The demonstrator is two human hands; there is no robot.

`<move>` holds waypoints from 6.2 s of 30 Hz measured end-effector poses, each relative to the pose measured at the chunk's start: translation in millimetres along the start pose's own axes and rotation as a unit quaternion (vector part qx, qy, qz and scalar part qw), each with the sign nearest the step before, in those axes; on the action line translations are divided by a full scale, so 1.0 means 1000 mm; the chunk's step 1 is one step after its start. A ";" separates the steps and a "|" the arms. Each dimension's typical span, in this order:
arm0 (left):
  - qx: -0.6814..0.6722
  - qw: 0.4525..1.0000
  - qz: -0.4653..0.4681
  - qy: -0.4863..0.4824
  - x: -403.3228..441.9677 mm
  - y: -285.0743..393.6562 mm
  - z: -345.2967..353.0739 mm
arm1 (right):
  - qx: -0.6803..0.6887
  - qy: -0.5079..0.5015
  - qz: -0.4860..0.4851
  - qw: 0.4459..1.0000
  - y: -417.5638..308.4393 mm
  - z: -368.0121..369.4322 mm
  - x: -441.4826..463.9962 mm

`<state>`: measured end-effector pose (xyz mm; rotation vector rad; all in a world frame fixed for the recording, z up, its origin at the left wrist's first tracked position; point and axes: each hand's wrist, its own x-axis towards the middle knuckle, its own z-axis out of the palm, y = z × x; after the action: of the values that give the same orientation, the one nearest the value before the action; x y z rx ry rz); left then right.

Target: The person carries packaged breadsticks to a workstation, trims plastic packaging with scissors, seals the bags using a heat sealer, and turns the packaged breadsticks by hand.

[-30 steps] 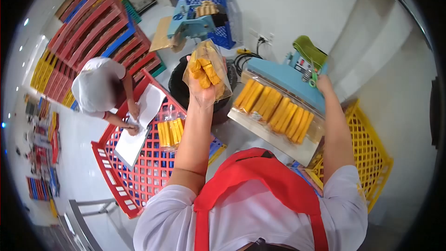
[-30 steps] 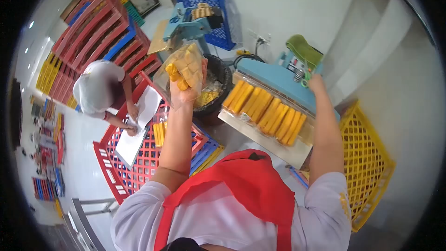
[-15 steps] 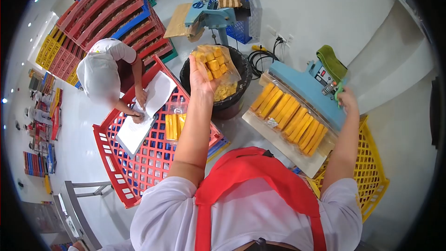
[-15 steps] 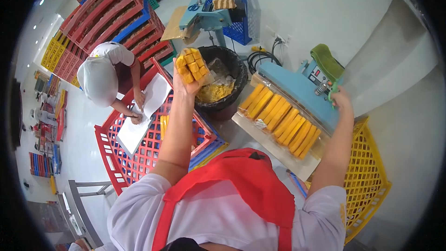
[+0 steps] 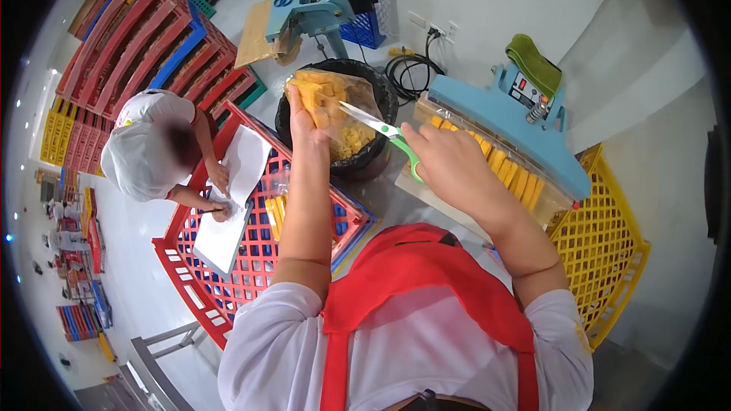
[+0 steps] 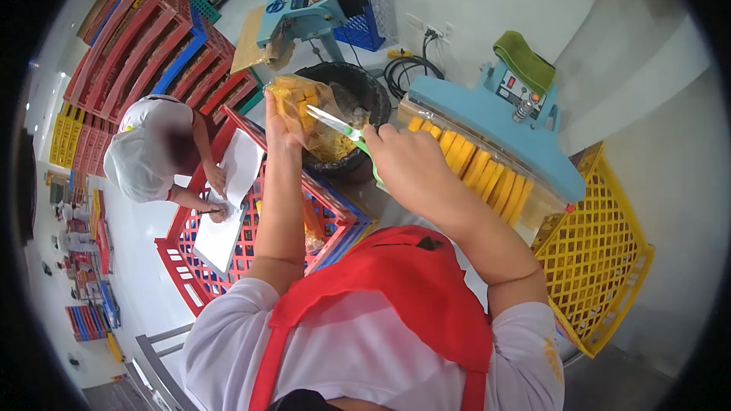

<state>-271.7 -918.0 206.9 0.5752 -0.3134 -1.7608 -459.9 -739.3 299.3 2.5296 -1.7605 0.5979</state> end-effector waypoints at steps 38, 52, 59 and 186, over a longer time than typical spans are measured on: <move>0.036 0.977 -0.210 -0.001 0.020 0.011 -0.016 | -0.115 -0.065 -0.043 0.990 0.008 0.006 0.034; 0.052 0.990 -0.127 0.029 0.022 0.024 -0.026 | -0.043 -0.055 0.043 0.997 -0.005 0.036 0.041; 0.066 0.990 -0.121 0.029 0.010 0.028 -0.019 | -0.012 -0.065 0.051 0.996 -0.011 0.033 0.039; -0.031 0.985 -0.071 -0.151 -0.071 -0.018 0.065 | 0.236 0.013 0.427 0.873 0.313 0.031 -0.109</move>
<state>-308.4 -850.9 267.7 0.2900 -0.4354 -1.9912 -766.0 -763.6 170.4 1.7573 -3.0040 1.1786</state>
